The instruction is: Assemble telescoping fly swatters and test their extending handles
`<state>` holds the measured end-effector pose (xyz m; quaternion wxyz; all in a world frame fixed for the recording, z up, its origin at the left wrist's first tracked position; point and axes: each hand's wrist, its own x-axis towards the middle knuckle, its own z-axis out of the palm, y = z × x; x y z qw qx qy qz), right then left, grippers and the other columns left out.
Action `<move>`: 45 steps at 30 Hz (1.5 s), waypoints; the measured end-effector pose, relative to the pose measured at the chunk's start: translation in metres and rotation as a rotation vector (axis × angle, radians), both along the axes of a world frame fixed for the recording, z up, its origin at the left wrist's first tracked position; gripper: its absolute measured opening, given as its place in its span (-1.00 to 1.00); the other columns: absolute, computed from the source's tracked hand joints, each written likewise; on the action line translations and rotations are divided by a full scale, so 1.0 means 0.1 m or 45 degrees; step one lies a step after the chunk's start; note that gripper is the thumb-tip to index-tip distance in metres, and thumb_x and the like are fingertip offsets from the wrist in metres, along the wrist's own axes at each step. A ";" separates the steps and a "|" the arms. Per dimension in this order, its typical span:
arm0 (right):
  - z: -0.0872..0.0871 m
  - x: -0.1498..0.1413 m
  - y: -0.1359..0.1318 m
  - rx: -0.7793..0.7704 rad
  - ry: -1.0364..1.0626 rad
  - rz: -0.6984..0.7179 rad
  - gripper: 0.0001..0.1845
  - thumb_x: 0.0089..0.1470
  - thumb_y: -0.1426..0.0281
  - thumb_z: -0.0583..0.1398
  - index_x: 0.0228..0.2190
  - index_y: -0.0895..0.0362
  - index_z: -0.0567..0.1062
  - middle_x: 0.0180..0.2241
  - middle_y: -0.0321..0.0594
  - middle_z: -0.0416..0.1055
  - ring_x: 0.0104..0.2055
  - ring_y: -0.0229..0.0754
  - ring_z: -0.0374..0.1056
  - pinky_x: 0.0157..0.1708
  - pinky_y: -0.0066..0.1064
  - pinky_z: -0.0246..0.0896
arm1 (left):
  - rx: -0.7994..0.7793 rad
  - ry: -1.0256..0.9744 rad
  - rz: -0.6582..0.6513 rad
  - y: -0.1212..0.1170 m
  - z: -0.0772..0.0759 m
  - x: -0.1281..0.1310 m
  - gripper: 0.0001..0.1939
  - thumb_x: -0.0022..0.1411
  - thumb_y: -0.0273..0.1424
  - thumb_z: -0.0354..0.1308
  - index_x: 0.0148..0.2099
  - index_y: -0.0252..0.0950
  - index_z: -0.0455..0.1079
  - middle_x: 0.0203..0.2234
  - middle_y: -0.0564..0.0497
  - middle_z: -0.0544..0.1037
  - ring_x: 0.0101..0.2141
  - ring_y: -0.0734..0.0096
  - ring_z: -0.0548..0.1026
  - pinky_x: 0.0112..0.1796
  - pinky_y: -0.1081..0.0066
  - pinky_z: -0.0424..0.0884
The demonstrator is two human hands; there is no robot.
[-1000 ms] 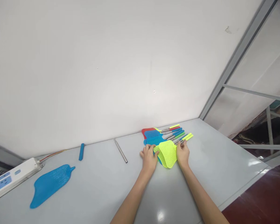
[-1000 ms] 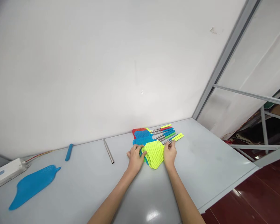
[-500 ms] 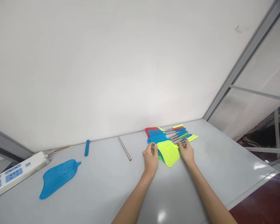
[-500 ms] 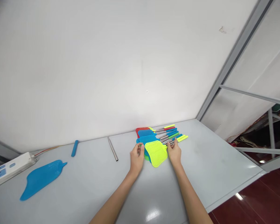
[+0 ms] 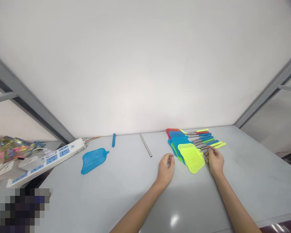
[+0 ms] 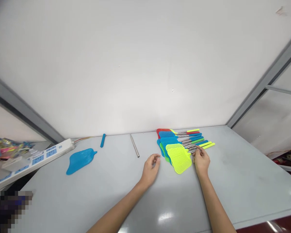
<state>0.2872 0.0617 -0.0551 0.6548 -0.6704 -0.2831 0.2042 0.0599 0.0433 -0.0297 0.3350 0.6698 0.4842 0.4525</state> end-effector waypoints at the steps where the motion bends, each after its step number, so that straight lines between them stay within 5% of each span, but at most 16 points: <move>1: 0.00 0.00 -0.01 0.022 0.031 0.024 -0.60 -0.19 0.30 0.10 -0.26 0.22 0.41 -0.67 -0.38 0.22 -0.75 -0.40 0.00 -0.77 -0.52 -0.04 | -0.004 0.009 0.000 -0.04 0.01 -0.09 -0.78 0.14 -0.40 -0.13 -0.25 -0.29 0.31 -0.40 0.01 0.42 -0.38 0.48 0.37 -0.32 0.46 0.30; 8: 0.00 0.02 -0.03 0.210 0.219 0.050 -0.71 -0.23 0.39 0.10 -0.36 0.20 0.43 -0.67 -0.38 0.19 -0.73 -0.44 -0.02 -0.81 -0.58 -0.09 | 0.016 0.143 0.166 -0.20 0.04 -0.67 -0.78 0.15 -0.37 -0.14 -0.26 -0.28 0.32 -0.37 0.00 0.42 -0.39 0.48 0.37 -0.33 0.46 0.31; 16: 0.01 0.01 -0.04 0.267 0.291 0.050 -0.76 -0.25 0.41 0.13 -0.41 0.19 0.44 -0.68 -0.38 0.20 -0.73 -0.45 -0.02 -0.81 -0.59 -0.11 | 0.061 0.379 0.726 0.09 0.18 -1.42 -0.71 0.15 -0.35 -0.16 -0.11 -0.30 0.24 -0.19 -0.10 0.31 -0.11 0.33 0.27 -0.10 0.34 0.19; 21: 0.05 -0.01 -0.08 0.335 0.348 0.018 -0.80 -0.25 0.41 0.13 -0.45 0.18 0.43 -0.67 -0.37 0.20 -0.72 -0.44 -0.02 -0.80 -0.58 -0.12 | -0.110 0.596 0.994 0.12 0.22 -1.87 -0.61 0.12 -0.28 -0.12 -0.03 -0.32 0.20 -0.02 -0.18 0.19 0.04 0.17 0.09 0.01 0.18 -0.01; 26: 0.27 -0.20 -0.13 0.549 0.475 -0.157 -0.84 -0.20 0.42 0.09 -0.45 0.14 0.38 -0.75 -0.43 0.12 -0.74 -0.41 -0.02 -0.77 -0.56 -0.07 | -0.328 0.755 1.078 0.07 0.14 -1.95 -0.48 0.07 -0.18 -0.09 0.02 -0.38 0.17 0.06 -0.29 0.09 0.08 -0.04 -0.05 -0.04 -0.01 -0.08; 29: 0.51 -0.55 -0.16 0.510 0.620 0.186 -0.84 -0.16 0.40 0.11 -0.40 0.12 0.36 -0.75 -0.46 0.08 -0.73 -0.42 -0.01 -0.75 -0.58 -0.09 | -0.347 0.948 1.043 0.05 0.15 -1.82 -0.49 0.10 -0.18 -0.14 0.03 -0.37 0.16 0.05 -0.26 0.13 0.03 0.02 0.07 -0.07 0.04 -0.01; 32: 0.71 -1.06 -0.21 0.076 0.885 0.819 -0.68 -0.10 0.30 0.11 -0.24 0.11 0.32 -0.64 -0.33 0.29 -0.70 -0.37 0.11 -0.77 -0.57 -0.08 | -0.283 1.060 1.016 0.03 0.19 -1.64 -0.52 0.12 -0.19 -0.19 -0.01 -0.36 0.22 -0.10 -0.21 0.30 -0.10 0.06 0.23 -0.14 0.07 0.08; 35: 0.77 -1.52 -0.21 -0.287 1.158 1.302 -0.55 -0.06 0.26 0.09 -0.09 0.06 0.18 -0.27 -0.08 0.40 -0.47 -0.21 0.35 -0.71 -0.54 0.04 | -0.160 1.059 0.953 0.01 0.18 -1.48 -0.57 0.12 -0.20 -0.16 -0.07 -0.34 0.27 -0.25 -0.17 0.38 -0.18 0.11 0.29 -0.17 0.12 0.12; 42: 0.59 -1.92 0.03 -0.382 1.419 1.419 -0.58 -0.04 0.32 0.09 -0.10 0.03 0.13 -0.06 -0.05 0.26 -0.19 -0.13 0.34 -0.55 -0.51 0.20 | 0.041 0.626 0.658 0.01 0.13 -1.34 -0.72 0.14 -0.28 -0.13 -0.22 -0.27 0.33 -0.35 -0.03 0.43 -0.39 0.36 0.38 -0.27 0.32 0.27; 45: 0.52 -1.92 0.06 -0.345 1.395 1.372 -0.62 -0.04 0.34 0.10 -0.12 0.04 0.20 0.03 -0.11 0.15 -0.06 -0.12 0.24 -0.37 -0.41 0.25 | 0.086 0.637 0.617 0.03 0.13 -1.36 -0.72 0.13 -0.26 -0.10 -0.20 -0.26 0.33 -0.29 -0.03 0.40 -0.29 0.35 0.37 -0.20 0.32 0.24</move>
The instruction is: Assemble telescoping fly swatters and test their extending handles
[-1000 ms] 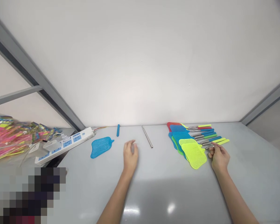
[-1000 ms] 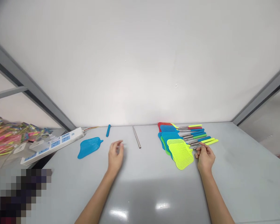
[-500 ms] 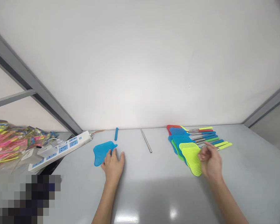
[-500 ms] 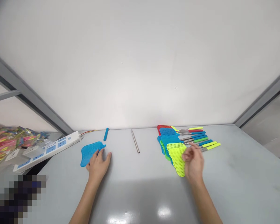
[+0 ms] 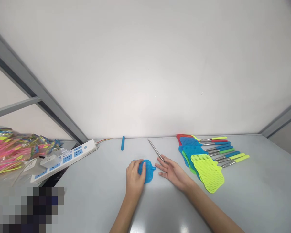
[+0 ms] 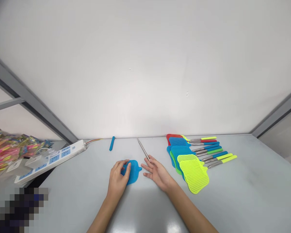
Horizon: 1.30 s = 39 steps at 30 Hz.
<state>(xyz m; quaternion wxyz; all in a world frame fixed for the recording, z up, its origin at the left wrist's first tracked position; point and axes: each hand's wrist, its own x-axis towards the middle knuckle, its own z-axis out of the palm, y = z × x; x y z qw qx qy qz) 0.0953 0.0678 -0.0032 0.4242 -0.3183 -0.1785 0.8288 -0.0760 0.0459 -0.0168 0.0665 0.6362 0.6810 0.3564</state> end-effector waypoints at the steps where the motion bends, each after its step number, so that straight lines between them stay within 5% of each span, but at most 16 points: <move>1: -0.02 0.01 -0.01 0.015 -0.009 -0.019 -0.63 -0.03 0.34 0.09 -0.12 0.04 0.22 0.05 -0.13 0.11 -0.03 -0.12 0.20 -0.32 -0.39 0.24 | 0.004 0.036 -0.014 0.00 -0.01 -0.01 -0.71 0.12 -0.25 -0.08 -0.17 -0.25 0.32 -0.25 -0.04 0.39 -0.22 0.32 0.34 -0.16 0.30 0.21; 7: -0.09 0.16 -0.08 0.088 -0.188 -0.153 -0.62 -0.04 0.32 0.10 -0.13 0.10 0.24 0.05 -0.09 0.11 -0.02 -0.05 0.19 -0.33 -0.34 0.27 | -0.110 0.215 -0.196 -0.01 -0.11 0.00 -0.53 0.07 -0.15 -0.04 0.03 -0.18 0.16 0.03 -0.06 0.18 0.03 0.23 0.12 -0.04 0.22 0.04; 13: -0.09 0.40 -0.20 0.101 -0.550 -0.298 -0.63 -0.05 0.24 0.10 -0.20 0.18 0.29 -0.12 0.03 0.31 -0.20 0.00 0.33 -0.53 -0.37 0.29 | -0.215 0.296 -0.244 -0.03 -0.13 0.02 -0.45 0.08 -0.13 -0.08 0.11 -0.19 0.05 0.06 -0.06 0.16 0.07 0.23 0.04 -0.02 0.20 -0.03; 24: -0.05 0.35 -0.12 0.139 -0.719 -0.102 -0.52 -0.06 0.21 0.09 -0.12 0.22 0.23 -0.08 0.10 0.27 -0.36 -0.05 0.40 -0.73 -0.46 0.24 | -0.134 0.278 -0.219 -0.02 -0.06 0.07 -0.78 0.10 -0.34 -0.05 -0.19 -0.09 0.35 -0.12 -0.02 0.28 -0.06 0.28 0.21 -0.13 0.20 0.06; 39: -0.04 0.36 -0.12 0.187 -0.822 0.052 -0.59 -0.08 0.14 0.07 -0.25 0.18 0.28 -0.08 0.10 0.27 -0.46 -0.06 0.42 -0.88 -0.58 0.03 | -0.149 0.213 -0.194 0.00 -0.08 0.05 -0.92 0.10 -0.37 -0.06 -0.35 -0.22 0.24 -0.26 0.03 0.33 -0.17 0.34 0.26 -0.18 0.28 0.10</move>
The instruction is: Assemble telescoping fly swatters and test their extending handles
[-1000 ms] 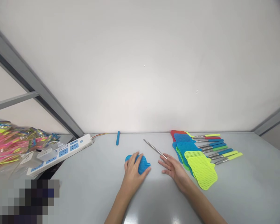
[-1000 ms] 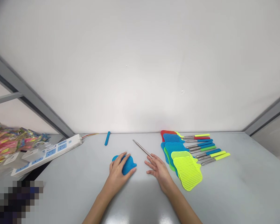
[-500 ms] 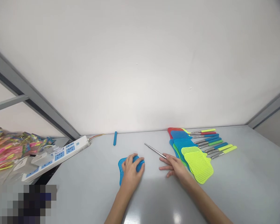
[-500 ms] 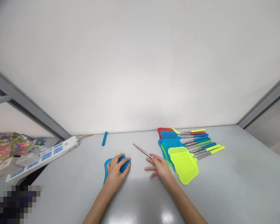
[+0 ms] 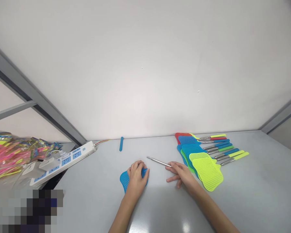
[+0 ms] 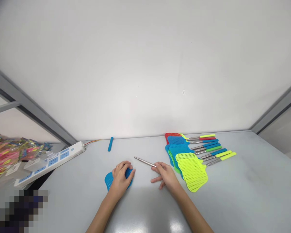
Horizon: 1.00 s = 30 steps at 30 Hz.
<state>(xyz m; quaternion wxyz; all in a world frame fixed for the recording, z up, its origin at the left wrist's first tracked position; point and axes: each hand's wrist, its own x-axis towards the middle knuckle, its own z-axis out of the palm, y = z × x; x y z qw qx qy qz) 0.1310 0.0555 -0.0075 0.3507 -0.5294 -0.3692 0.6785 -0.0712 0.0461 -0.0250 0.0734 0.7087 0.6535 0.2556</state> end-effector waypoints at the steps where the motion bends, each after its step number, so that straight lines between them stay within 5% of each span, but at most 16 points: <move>1: -0.01 0.02 0.00 -0.003 0.014 0.036 -0.60 -0.07 0.14 0.05 -0.27 0.17 0.29 -0.10 0.09 0.29 -0.48 -0.07 0.42 -0.88 -0.59 0.02 | -0.006 -0.003 0.002 0.00 0.00 0.00 -0.91 0.10 -0.37 -0.07 -0.34 -0.22 0.23 -0.26 0.03 0.33 -0.17 0.35 0.27 -0.18 0.29 0.10; 6: -0.04 0.08 -0.01 -0.006 0.058 0.116 -0.63 -0.03 0.15 0.01 -0.28 0.17 0.33 -0.19 0.04 0.37 -0.48 -0.10 0.42 -0.86 -0.60 0.03 | -0.008 -0.021 -0.047 -0.01 0.03 -0.01 -0.72 0.10 -0.40 -0.06 -0.09 -0.15 0.18 -0.17 0.01 0.30 -0.11 0.33 0.24 -0.14 0.28 0.08; 13: 0.03 0.05 -0.01 -0.001 0.012 0.117 -0.58 -0.03 0.15 0.03 -0.21 0.19 0.29 -0.18 0.07 0.35 -0.52 -0.13 0.41 -0.86 -0.58 0.05 | -0.053 -0.078 -0.198 -0.03 0.09 0.01 -0.89 0.14 -0.41 -0.09 -0.32 -0.19 0.26 -0.30 0.05 0.34 -0.20 0.35 0.26 -0.17 0.28 0.08; 20: 0.07 0.06 -0.02 0.046 0.050 0.174 -0.60 -0.01 0.16 0.02 -0.22 0.19 0.29 -0.17 0.07 0.34 -0.44 -0.11 0.42 -0.82 -0.59 0.08 | -0.102 -0.157 -0.272 -0.07 0.16 0.09 -0.81 0.21 -0.39 -0.20 -0.38 -0.24 0.20 -0.42 0.08 0.35 -0.33 0.42 0.29 -0.20 0.28 0.06; 30: -0.16 -0.06 0.00 0.356 -0.007 -0.070 -0.67 -0.13 0.15 0.11 -0.38 0.15 0.31 -0.38 -0.15 0.37 -0.43 -0.14 0.39 -0.86 -0.61 0.07 | -0.142 -0.237 -0.350 -0.09 0.22 0.11 -0.85 0.16 -0.33 -0.09 -0.38 -0.23 0.26 -0.39 0.05 0.37 -0.29 0.39 0.31 -0.20 0.30 0.12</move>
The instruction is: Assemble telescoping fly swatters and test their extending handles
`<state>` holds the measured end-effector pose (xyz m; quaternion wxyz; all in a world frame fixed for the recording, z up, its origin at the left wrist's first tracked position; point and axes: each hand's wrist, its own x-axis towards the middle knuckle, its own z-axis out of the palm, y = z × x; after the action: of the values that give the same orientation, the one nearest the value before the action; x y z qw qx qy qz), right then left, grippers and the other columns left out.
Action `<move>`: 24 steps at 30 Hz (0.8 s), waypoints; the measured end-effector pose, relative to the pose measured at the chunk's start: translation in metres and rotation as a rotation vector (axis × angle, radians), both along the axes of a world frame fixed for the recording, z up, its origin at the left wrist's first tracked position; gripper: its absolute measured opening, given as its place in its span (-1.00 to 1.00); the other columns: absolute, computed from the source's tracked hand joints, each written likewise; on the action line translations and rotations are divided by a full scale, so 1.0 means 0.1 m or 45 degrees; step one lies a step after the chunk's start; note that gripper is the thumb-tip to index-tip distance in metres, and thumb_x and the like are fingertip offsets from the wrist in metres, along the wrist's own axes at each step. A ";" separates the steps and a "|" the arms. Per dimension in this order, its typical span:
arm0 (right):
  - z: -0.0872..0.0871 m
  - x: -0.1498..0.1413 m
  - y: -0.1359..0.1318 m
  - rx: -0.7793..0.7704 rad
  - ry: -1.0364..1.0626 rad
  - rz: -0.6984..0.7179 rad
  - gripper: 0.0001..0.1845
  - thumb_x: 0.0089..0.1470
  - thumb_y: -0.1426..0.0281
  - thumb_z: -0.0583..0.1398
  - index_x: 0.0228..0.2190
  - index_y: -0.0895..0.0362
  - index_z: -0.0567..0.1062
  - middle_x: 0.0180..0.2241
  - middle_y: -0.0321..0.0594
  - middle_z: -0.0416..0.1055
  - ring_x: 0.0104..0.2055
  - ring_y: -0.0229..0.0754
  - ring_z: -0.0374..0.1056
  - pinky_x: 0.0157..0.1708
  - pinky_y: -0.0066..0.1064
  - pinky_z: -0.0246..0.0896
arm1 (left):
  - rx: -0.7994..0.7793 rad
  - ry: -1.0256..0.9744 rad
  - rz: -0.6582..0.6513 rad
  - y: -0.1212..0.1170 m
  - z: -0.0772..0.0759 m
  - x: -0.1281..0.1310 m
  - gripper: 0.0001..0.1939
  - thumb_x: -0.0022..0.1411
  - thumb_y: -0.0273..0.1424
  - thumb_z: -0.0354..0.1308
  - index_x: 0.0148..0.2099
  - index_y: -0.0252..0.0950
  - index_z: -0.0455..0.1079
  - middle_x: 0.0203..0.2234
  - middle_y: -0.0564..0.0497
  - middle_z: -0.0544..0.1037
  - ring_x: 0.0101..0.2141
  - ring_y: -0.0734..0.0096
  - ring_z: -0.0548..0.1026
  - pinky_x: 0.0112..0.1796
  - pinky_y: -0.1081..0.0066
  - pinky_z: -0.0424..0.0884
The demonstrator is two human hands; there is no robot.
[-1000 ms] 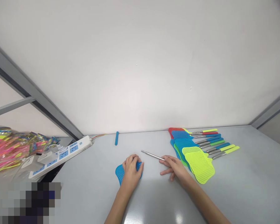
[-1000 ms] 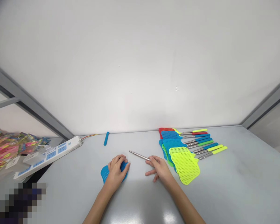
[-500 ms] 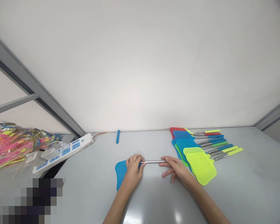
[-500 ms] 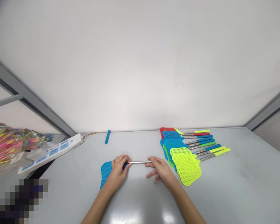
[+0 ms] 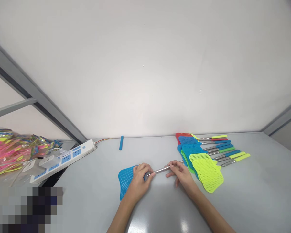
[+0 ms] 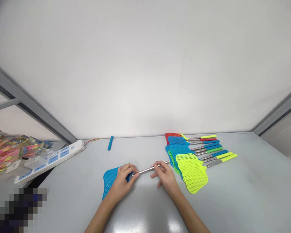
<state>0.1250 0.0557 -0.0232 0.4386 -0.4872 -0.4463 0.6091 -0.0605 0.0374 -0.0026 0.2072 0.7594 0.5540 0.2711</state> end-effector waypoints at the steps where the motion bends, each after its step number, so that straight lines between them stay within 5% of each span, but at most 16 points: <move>1: -0.02 -0.02 0.00 0.039 -0.001 -0.049 -0.66 -0.14 0.15 0.12 -0.39 0.15 0.32 -0.43 -0.18 0.37 -0.44 -0.14 0.38 -0.85 -0.60 0.08 | -0.006 0.003 -0.006 0.00 0.00 0.01 -0.85 0.15 -0.33 -0.08 -0.38 -0.23 0.28 -0.38 0.04 0.37 -0.28 0.38 0.31 -0.19 0.30 0.12; 7: -0.07 -0.08 -0.02 0.119 0.082 -0.241 -0.64 -0.22 0.17 0.19 -0.42 0.18 0.39 -0.43 -0.14 0.34 -0.44 -0.17 0.31 -0.78 -0.53 0.18 | 0.010 0.092 0.003 0.00 0.01 -0.05 -0.83 0.08 -0.26 0.00 -0.25 -0.13 0.30 -0.23 0.05 0.34 -0.14 0.35 0.26 -0.11 0.28 0.07; 15: -0.04 -0.06 -0.03 -0.006 0.356 -0.185 -0.74 -0.22 0.28 0.23 -0.43 0.17 0.48 -0.32 -0.14 0.34 -0.29 -0.16 0.28 -0.46 -0.41 0.29 | 0.022 0.314 0.204 0.06 -0.12 -0.31 -0.41 -0.10 -0.15 0.13 0.02 -0.07 0.10 -0.03 0.00 0.20 0.00 0.22 0.12 -0.06 0.17 -0.05; 24: -0.03 -0.06 -0.05 -0.010 0.357 0.086 -0.72 -0.19 0.28 0.23 -0.39 0.19 0.51 -0.16 -0.06 0.32 -0.24 -0.15 0.31 -0.19 -0.28 0.20 | -0.006 0.298 0.173 0.04 -0.09 -0.24 -0.82 0.02 -0.34 0.00 -0.26 -0.17 0.21 -0.07 0.00 0.21 0.00 0.26 0.10 -0.10 0.20 0.02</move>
<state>0.1191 0.0505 -0.0263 0.4739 -0.3839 -0.3944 0.6875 -0.0840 0.0409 -0.0116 0.1240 0.7462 0.6251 0.1926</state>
